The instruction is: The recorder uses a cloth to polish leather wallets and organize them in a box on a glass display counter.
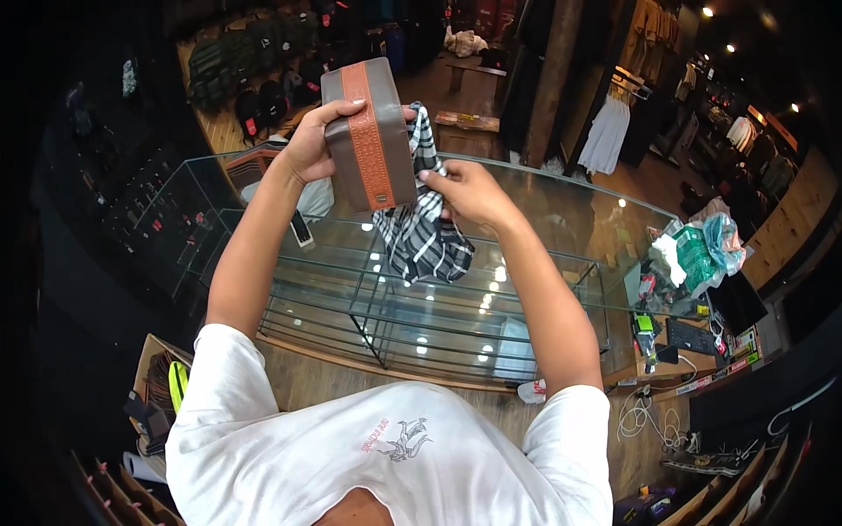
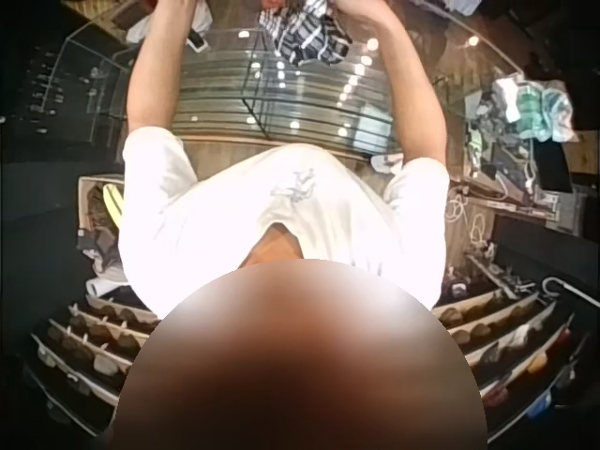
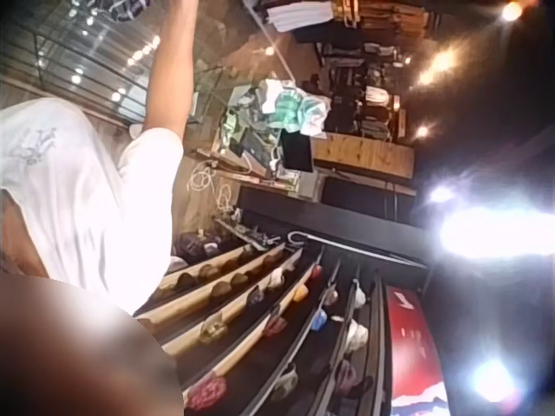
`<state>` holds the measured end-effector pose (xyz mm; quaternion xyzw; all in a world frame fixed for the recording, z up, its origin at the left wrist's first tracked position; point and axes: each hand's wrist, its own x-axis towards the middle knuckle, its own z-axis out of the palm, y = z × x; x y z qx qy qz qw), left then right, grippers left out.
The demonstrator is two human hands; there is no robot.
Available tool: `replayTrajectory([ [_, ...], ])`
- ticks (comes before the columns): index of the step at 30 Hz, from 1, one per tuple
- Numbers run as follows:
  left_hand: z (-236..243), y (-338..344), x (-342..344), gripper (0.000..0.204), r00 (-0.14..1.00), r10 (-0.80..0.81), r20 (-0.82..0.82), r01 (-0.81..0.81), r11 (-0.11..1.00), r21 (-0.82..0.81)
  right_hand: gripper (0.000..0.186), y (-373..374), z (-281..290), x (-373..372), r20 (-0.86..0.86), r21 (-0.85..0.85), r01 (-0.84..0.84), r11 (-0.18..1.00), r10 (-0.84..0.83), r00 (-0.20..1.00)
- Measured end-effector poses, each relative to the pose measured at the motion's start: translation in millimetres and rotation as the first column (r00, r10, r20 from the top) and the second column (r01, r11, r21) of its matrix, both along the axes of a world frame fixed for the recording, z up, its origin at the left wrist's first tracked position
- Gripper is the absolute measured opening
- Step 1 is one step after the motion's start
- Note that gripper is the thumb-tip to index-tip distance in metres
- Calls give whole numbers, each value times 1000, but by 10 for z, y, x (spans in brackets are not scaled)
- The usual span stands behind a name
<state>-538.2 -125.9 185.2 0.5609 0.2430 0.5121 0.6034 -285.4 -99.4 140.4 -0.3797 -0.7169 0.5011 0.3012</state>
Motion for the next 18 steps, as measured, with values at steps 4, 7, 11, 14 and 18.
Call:
replayTrajectory([
  [4, -48, 30, -50, 58, 998, 57, -12, -57, 998, -1, 24, 532, -196, 430, -82, -17, 49, 999, -50, 995],
  [7, -169, 57, -207, 57, 993, 109, 50, -105, 992, -76, 26, 732, -212, 714, -20, 40, 127, 991, -126, 992],
  [11, -218, 189, -292, 58, 974, 224, 41, -216, 966, -142, 29, 1356, -350, 1366, -138, 304, 338, 891, -309, 941],
  [14, -283, 227, -482, 51, 965, 260, 43, -249, 952, -179, 30, 1083, -55, 1477, 49, 618, 356, 701, -486, 873],
  [18, -118, 111, -611, 56, 955, 298, -8, -296, 946, -133, 24, 781, 303, 1460, 39, 806, 292, 515, -538, 842],
])
